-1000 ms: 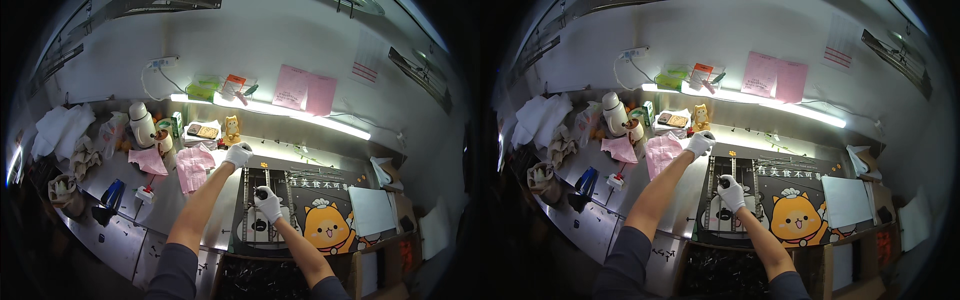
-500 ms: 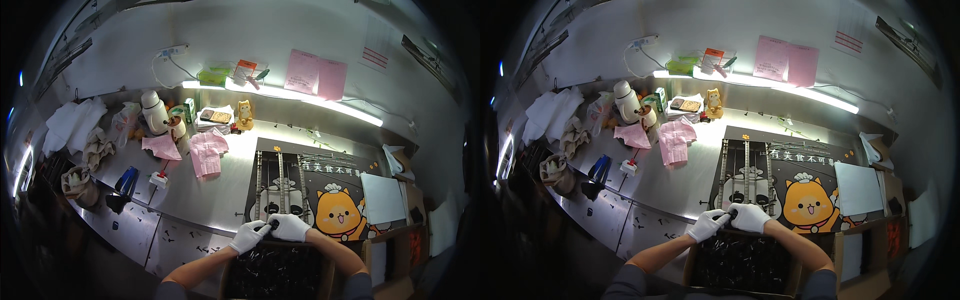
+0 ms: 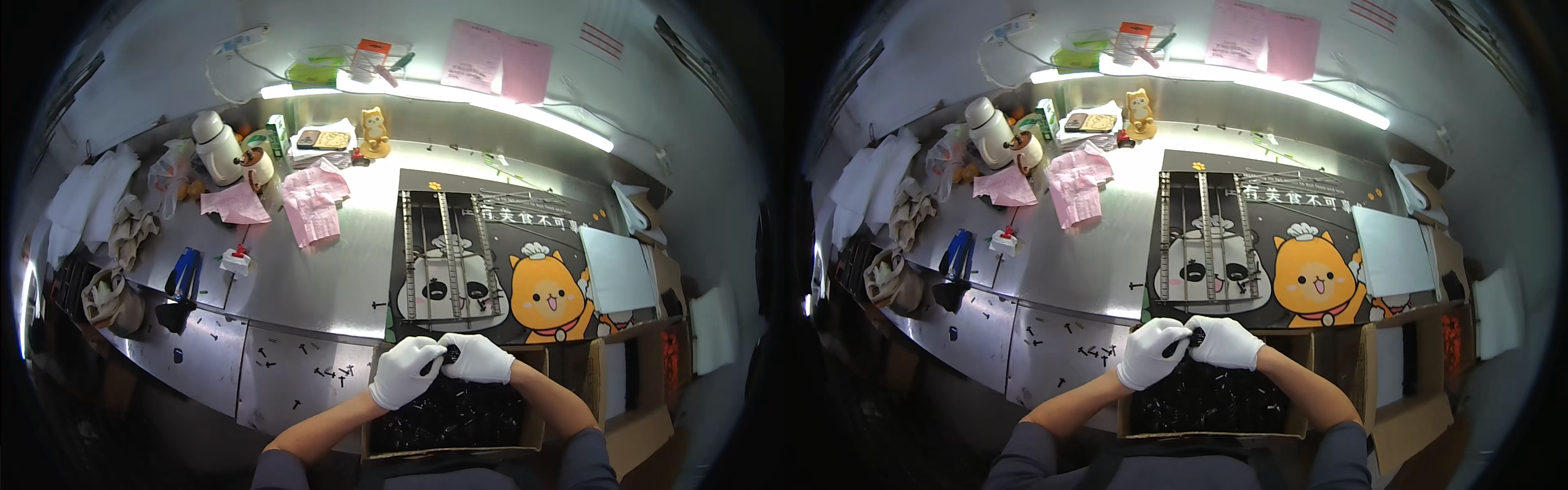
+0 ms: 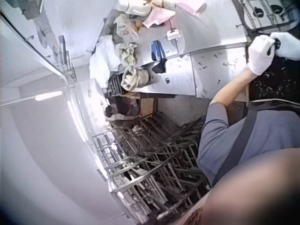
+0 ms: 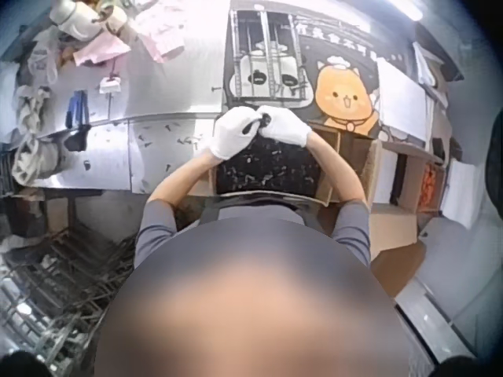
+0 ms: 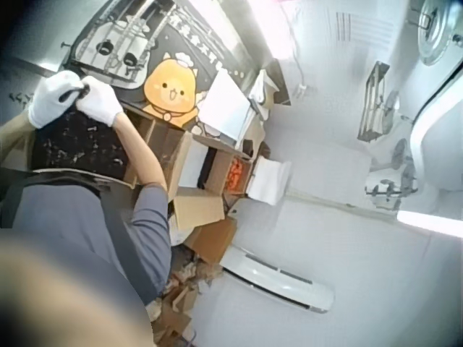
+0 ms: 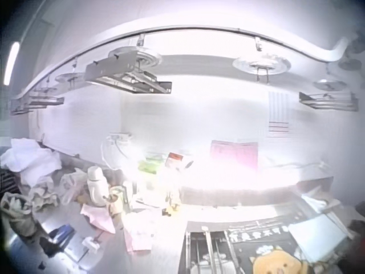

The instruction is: The person repeatedly picks up small black plastic components from a box, snaps them together by hand, and places the assembled units into a cardboard box. The person also moves a metal rack aside to access the workspace.

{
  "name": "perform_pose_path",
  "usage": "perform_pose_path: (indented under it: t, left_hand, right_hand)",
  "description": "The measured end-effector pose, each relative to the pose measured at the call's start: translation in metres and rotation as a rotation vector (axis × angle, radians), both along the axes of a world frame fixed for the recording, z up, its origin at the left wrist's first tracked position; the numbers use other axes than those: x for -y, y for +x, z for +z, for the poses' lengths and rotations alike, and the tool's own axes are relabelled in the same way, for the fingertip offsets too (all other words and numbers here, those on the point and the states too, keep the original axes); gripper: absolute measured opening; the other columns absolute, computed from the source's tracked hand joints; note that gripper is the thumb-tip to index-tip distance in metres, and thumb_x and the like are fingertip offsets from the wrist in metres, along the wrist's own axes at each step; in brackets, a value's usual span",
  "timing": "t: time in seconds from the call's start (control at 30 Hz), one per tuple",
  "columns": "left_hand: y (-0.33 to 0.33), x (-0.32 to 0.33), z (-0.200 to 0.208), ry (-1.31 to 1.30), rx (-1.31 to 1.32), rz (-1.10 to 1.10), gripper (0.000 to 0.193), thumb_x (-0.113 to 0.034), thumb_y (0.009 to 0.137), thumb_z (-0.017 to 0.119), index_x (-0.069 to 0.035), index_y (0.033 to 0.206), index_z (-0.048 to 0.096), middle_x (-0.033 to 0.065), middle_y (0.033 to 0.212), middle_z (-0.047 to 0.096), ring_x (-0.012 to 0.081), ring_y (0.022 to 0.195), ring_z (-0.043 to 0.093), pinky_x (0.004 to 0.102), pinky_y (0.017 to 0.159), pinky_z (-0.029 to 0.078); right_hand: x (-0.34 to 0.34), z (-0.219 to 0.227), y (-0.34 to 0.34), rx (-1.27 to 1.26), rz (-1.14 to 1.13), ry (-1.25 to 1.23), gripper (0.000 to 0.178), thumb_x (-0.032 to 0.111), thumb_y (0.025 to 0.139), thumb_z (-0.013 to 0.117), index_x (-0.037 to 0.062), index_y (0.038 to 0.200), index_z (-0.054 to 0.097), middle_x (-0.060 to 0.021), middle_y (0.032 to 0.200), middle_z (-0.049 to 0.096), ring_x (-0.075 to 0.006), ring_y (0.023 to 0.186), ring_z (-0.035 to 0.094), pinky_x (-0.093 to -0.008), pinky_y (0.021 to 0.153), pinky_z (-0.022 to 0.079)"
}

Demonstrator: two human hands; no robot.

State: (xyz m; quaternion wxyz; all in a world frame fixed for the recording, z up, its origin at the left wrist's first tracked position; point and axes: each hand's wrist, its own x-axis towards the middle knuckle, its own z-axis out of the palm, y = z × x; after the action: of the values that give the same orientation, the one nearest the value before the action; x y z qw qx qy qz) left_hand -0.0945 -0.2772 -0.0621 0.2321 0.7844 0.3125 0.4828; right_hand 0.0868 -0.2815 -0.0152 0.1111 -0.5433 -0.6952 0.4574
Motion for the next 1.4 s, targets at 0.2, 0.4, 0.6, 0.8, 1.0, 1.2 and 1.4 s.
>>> perform_pose_path:
  t: [0.2, 0.4, 0.6, 0.8, 1.0, 1.2, 1.4]
  left_hand:
    - [0.013, 0.008, -0.006, 0.182, -0.095, -0.169, 0.014, -0.008, 0.072, 0.069, -0.012, 0.084, 0.063, 0.0016, 0.085, 0.065, 0.0203, 0.075, 0.064, 0.0307, 0.057, 0.054]
    - [0.007, 0.014, 0.033, 0.178, -0.537, -0.883, 0.013, -0.016, 0.073, 0.069, -0.015, 0.085, 0.063, 0.0004, 0.086, 0.065, 0.0224, 0.079, 0.064, 0.0335, 0.056, 0.052]
    - [0.013, 0.031, 0.043, -0.146, -0.532, -0.759, 0.023, -0.017, 0.080, 0.069, -0.010, 0.103, 0.067, 0.0081, 0.093, 0.066, 0.0276, 0.085, 0.065, 0.0349, 0.074, 0.053]
    - [0.026, 0.018, 0.038, -0.258, -0.368, -1.024, 0.025, -0.002, 0.074, 0.070, -0.008, 0.099, 0.068, 0.0085, 0.094, 0.067, 0.0271, 0.084, 0.066, 0.0345, 0.075, 0.054]
    - [0.035, 0.026, 0.057, -0.509, -0.237, -1.275, 0.019, 0.004, 0.075, 0.069, -0.005, 0.091, 0.070, 0.0083, 0.094, 0.067, 0.0236, 0.087, 0.066, 0.0324, 0.079, 0.053]
    - [0.004, 0.032, -0.003, -0.307, -0.786, -0.459, 0.039, -0.019, 0.081, 0.072, -0.011, 0.118, 0.065, 0.0094, 0.103, 0.069, 0.0233, 0.092, 0.067, 0.0326, 0.078, 0.054]
    - [0.081, 0.093, -0.029, -1.592, 0.427, -0.607, 0.035, -0.019, 0.088, 0.069, -0.011, 0.119, 0.055, 0.0038, 0.096, 0.063, 0.0117, 0.078, 0.059, 0.0230, 0.058, 0.046]
  right_hand:
    - [0.038, -0.022, 0.009, -0.524, -0.235, -0.533, 0.022, 0.008, 0.075, 0.066, 0.0025, 0.096, 0.060, -0.0030, 0.076, 0.062, -0.0103, 0.064, 0.061, -0.0231, 0.052, 0.053]
    - [0.072, -0.025, 0.019, -0.480, 0.412, -0.880, 0.016, 0.011, 0.073, 0.067, 0.0011, 0.085, 0.062, -0.0054, 0.074, 0.062, -0.0110, 0.065, 0.063, -0.0233, 0.051, 0.052]
    - [0.089, -0.003, 0.023, -0.289, 0.139, -0.678, 0.024, 0.011, 0.070, 0.065, 0.0046, 0.093, 0.061, -0.0027, 0.081, 0.061, -0.0105, 0.066, 0.060, -0.0245, 0.053, 0.051]
    - [0.098, -0.010, 0.030, -0.445, 0.168, -0.671, 0.020, 0.011, 0.070, 0.069, 0.0020, 0.087, 0.064, -0.0042, 0.075, 0.064, -0.0089, 0.059, 0.061, -0.0203, 0.046, 0.046]
    - [0.123, -0.022, 0.042, -0.820, 0.304, -0.844, 0.025, 0.007, 0.071, 0.066, -0.0047, 0.093, 0.065, -0.0095, 0.079, 0.066, -0.0123, 0.059, 0.063, -0.0206, 0.044, 0.046]
    - [0.136, -0.058, 0.086, -1.057, -0.591, -0.160, 0.025, -0.001, 0.077, 0.066, 0.0006, 0.102, 0.062, -0.0126, 0.098, 0.069, -0.0191, 0.085, 0.067, -0.0331, 0.078, 0.056]
    - [0.127, -0.060, 0.047, -1.081, -0.736, 0.185, 0.032, 0.003, 0.082, 0.059, -0.0006, 0.115, 0.061, -0.0140, 0.119, 0.064, -0.0214, 0.116, 0.058, -0.0365, 0.105, 0.042]
